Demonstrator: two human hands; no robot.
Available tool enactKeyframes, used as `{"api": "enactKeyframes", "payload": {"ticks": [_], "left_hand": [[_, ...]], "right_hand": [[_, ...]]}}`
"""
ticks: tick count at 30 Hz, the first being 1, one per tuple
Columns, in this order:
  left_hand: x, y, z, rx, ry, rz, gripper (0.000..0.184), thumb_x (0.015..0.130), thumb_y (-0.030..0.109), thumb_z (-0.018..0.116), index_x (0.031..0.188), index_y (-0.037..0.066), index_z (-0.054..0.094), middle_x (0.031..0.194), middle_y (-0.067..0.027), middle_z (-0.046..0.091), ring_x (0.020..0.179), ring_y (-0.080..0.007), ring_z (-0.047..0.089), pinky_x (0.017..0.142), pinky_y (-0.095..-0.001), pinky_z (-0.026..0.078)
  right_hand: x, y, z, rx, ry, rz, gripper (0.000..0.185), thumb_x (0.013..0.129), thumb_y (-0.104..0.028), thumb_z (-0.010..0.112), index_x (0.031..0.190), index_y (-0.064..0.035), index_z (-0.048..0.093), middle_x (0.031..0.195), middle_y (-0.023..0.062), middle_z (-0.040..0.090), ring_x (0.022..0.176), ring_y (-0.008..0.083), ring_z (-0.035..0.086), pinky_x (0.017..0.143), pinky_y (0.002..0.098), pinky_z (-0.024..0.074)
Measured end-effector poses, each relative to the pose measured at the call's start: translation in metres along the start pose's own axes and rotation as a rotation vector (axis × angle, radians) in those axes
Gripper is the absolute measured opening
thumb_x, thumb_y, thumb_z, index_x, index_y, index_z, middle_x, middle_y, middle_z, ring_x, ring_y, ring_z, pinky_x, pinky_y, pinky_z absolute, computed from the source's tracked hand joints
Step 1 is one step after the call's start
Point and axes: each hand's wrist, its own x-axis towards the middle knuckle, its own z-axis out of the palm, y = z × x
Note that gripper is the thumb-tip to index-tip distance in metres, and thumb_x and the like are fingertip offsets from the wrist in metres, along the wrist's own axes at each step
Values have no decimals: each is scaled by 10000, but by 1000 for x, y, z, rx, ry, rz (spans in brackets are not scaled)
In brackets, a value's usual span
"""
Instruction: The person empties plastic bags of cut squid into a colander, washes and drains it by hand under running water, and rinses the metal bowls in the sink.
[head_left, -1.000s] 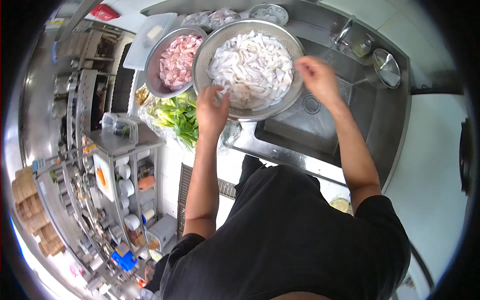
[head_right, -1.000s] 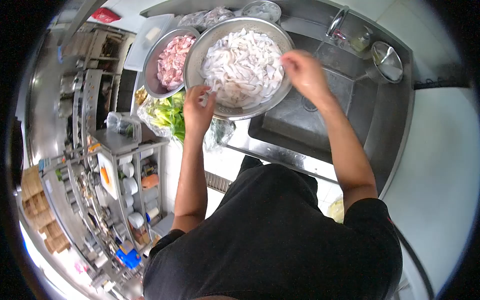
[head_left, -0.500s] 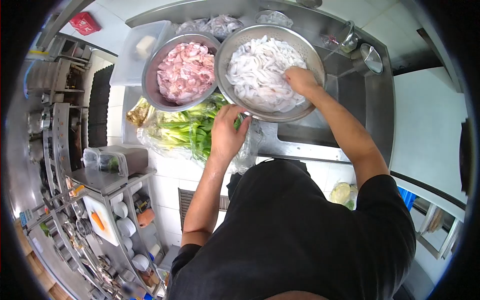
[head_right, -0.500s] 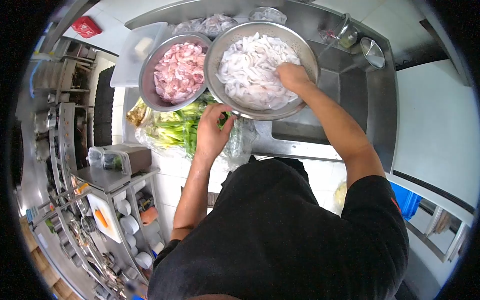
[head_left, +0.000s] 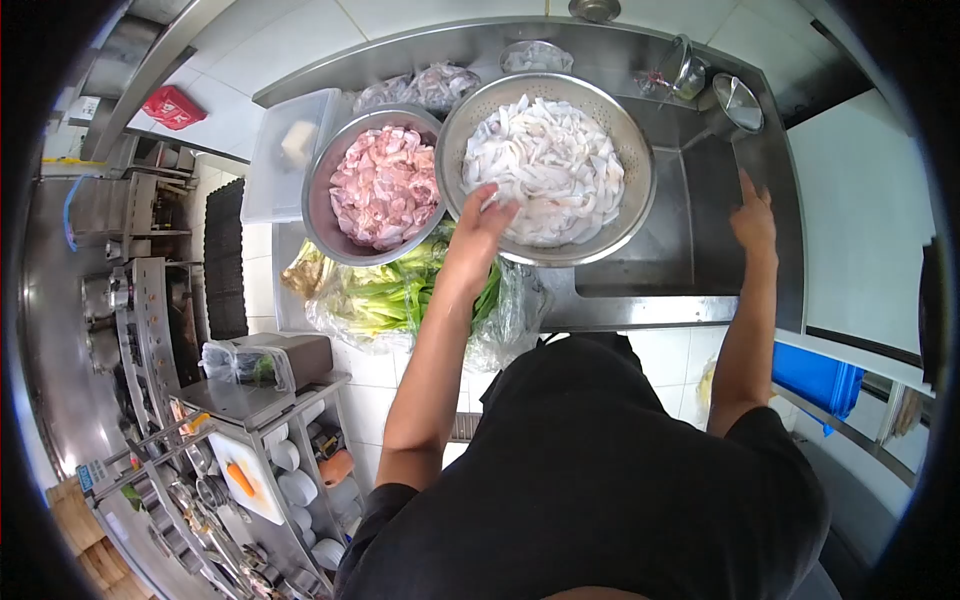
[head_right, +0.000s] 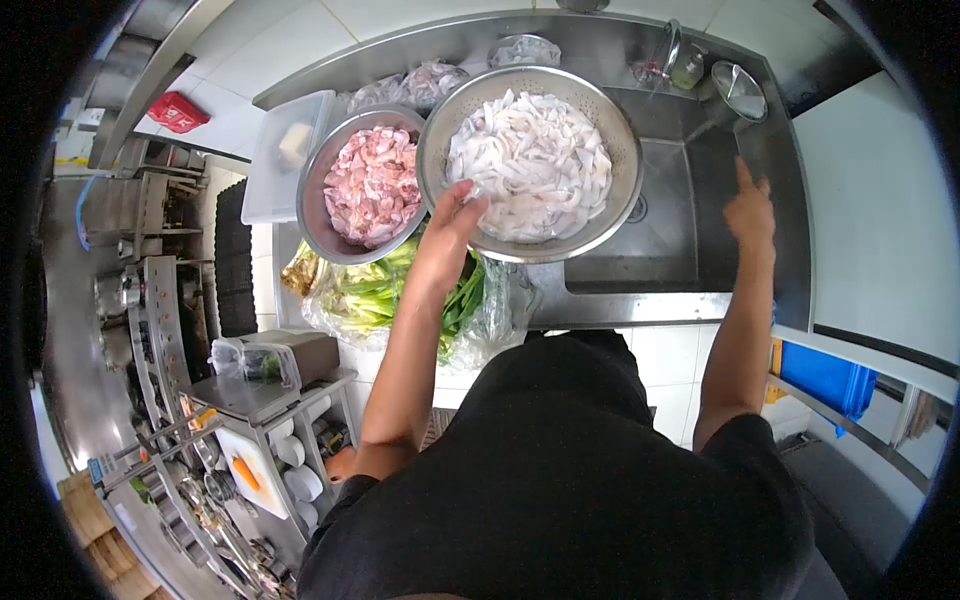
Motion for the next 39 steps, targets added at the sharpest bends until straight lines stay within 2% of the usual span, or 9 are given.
{"api": "enactKeyframes", "payload": {"ticks": [7,13,14,18,22,28,30,34,39], "left_hand": [[106,-71,46,152,560,6,1083,779,275,841,1586,43,158,1600,-219,181,1446,-339,284,1170,-437,304],[162,-80,45,7,389,-353,1192,801,602,768,1622,198,4,1652,-148,108,1456,-409,282,1005,-646,446],[166,-76,53,-232,337,-323,989,904,706,554,1566,32,262,1588,-223,300,1428,-395,373,1132,-512,380],[162,-52,45,-574,-87,-390,874,984,736,227,1494,55,426,1405,-186,565,1257,-367,579,1083,-520,447],[136,-16,41,-743,-134,-300,810,1002,707,245,1454,81,489,1375,-175,589,1249,-358,585,1053,-495,483],[111,7,14,-80,110,-259,777,986,631,464,1476,29,451,1427,-188,538,1297,-350,537,1062,-464,467],[126,-26,6,139,349,-214,930,929,612,587,1558,3,277,1517,-205,431,1365,-345,464,1037,-482,474],[137,-36,41,-66,323,-428,873,939,645,554,1525,33,343,1457,-191,497,1287,-330,542,1024,-519,475],[180,-57,37,-490,36,-477,776,942,708,483,1348,53,570,1230,-165,674,1086,-324,678,949,-528,532]], "right_hand": [[51,-219,63,211,-446,-328,752,865,-378,739,1494,-93,441,1440,225,510,1369,350,463,1100,356,411],[67,-263,122,774,-1086,224,1183,690,-707,784,1522,18,360,1621,191,285,1451,403,342,1136,642,273],[64,-269,116,817,-1205,231,1253,650,-752,780,1531,24,340,1635,197,244,1445,443,323,1047,742,296],[55,-283,105,959,-1337,107,1106,711,-688,782,1495,4,423,1596,193,332,1438,350,377,1104,702,244],[69,-300,31,1058,-1358,97,732,832,-416,801,1390,-17,547,1331,111,632,1183,216,615,1001,345,472],[120,-261,75,636,-1174,-384,816,835,-424,796,1439,21,473,1374,185,589,1270,256,551,1085,363,411],[122,-255,82,366,-940,-299,1012,760,-513,839,1479,56,410,1478,257,477,1374,300,468,1127,366,367],[95,-263,157,867,-1174,57,1107,702,-593,853,1491,44,409,1627,247,217,1473,347,305,1195,383,267],[77,-289,124,1076,-1520,245,909,737,-528,847,1423,-22,528,1444,136,535,1297,291,529,1083,402,418]]}}
